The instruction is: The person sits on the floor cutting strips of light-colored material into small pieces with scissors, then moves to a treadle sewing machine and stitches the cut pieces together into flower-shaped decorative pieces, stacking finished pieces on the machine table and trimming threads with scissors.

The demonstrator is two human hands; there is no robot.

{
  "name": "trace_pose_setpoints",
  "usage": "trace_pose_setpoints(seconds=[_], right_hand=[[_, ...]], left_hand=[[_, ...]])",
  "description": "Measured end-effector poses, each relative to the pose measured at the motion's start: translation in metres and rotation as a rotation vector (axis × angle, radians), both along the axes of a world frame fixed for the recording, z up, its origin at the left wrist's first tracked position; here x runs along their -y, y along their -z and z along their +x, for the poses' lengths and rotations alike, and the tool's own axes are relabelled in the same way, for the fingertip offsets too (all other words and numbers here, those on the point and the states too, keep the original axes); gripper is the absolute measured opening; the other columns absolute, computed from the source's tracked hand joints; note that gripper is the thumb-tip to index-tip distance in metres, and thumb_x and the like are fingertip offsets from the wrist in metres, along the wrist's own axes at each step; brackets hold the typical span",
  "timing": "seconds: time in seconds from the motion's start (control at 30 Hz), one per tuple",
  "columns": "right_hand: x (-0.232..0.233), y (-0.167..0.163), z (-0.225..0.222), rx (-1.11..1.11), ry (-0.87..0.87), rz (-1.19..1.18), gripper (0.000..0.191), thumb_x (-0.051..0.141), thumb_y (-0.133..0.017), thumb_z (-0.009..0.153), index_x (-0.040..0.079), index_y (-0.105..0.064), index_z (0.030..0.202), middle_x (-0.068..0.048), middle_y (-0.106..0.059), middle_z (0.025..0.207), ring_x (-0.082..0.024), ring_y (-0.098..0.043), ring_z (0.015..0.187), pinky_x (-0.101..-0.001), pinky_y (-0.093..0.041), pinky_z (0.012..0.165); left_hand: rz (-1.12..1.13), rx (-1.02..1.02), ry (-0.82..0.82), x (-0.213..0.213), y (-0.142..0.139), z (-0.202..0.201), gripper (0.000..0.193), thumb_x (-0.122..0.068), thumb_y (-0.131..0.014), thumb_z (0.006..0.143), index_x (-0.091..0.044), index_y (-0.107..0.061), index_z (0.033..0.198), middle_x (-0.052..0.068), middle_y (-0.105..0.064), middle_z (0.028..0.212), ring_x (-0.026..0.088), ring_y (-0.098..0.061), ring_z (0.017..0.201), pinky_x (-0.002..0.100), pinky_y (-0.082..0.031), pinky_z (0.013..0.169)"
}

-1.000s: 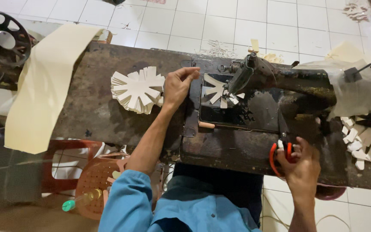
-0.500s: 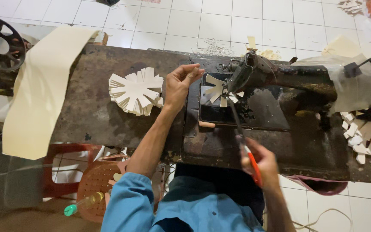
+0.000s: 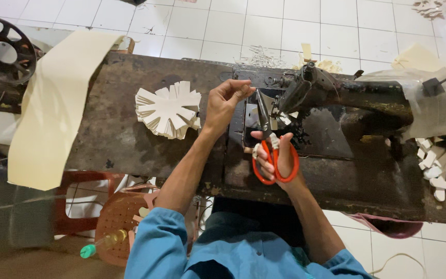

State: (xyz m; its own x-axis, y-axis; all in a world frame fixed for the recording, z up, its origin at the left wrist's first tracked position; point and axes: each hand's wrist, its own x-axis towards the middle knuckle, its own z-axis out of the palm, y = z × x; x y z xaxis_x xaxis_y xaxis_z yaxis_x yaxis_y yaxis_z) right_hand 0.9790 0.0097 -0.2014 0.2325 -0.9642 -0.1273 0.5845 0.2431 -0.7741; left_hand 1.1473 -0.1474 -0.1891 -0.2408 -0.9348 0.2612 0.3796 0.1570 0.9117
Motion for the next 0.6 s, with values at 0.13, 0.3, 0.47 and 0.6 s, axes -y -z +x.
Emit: trace_pose_setpoints(seconds=[0.13,0.3,0.47,0.6], right_hand=[[-0.009,-0.011,0.001,-0.065,0.013,-0.008,0.102,0.080,-0.043,0.089,-0.008,-0.045,0.142,0.001,-0.046,0.077,-0.003,-0.044,0.046,-0.0186,-0.038,0.035],[-0.059,-0.034,-0.023,-0.410,-0.010,-0.102,0.080,0.063,-0.059,0.095,-0.003,-0.056,0.138,0.003,-0.045,0.066,-0.001,-0.040,0.042,-0.0191,-0.036,0.035],[-0.089,-0.036,-0.053,-0.957,0.194,0.006,0.055,0.027,-0.081,0.080,0.007,-0.067,0.130,-0.003,-0.067,0.079,-0.005,-0.059,0.062,-0.0226,-0.048,0.054],[-0.105,-0.030,-0.091,-1.387,0.398,0.031,0.046,0.025,-0.088,0.080,0.006,-0.071,0.118,-0.008,-0.077,0.081,-0.008,-0.069,0.070,-0.0252,-0.054,0.064]], left_hand=[[-0.064,0.064,-0.011,0.001,0.003,0.001,0.025,-0.015,-0.064,0.103,0.002,-0.070,0.120,0.015,-0.077,0.109,0.018,-0.076,0.105,0.033,-0.064,0.098],[-0.077,0.234,-0.191,0.014,-0.006,0.002,0.023,-0.011,-0.064,0.105,0.003,-0.073,0.121,0.016,-0.079,0.113,0.021,-0.077,0.103,0.033,-0.065,0.095],[-0.699,0.576,-0.744,0.073,-0.036,-0.007,0.093,-0.008,-0.071,0.097,0.001,-0.009,0.166,0.020,-0.013,0.173,0.037,-0.023,0.160,0.055,-0.028,0.132],[-0.634,0.669,-0.605,0.075,-0.034,-0.028,0.088,-0.014,-0.076,0.097,-0.001,-0.019,0.163,0.021,-0.013,0.171,0.037,-0.019,0.160,0.053,-0.027,0.133]])
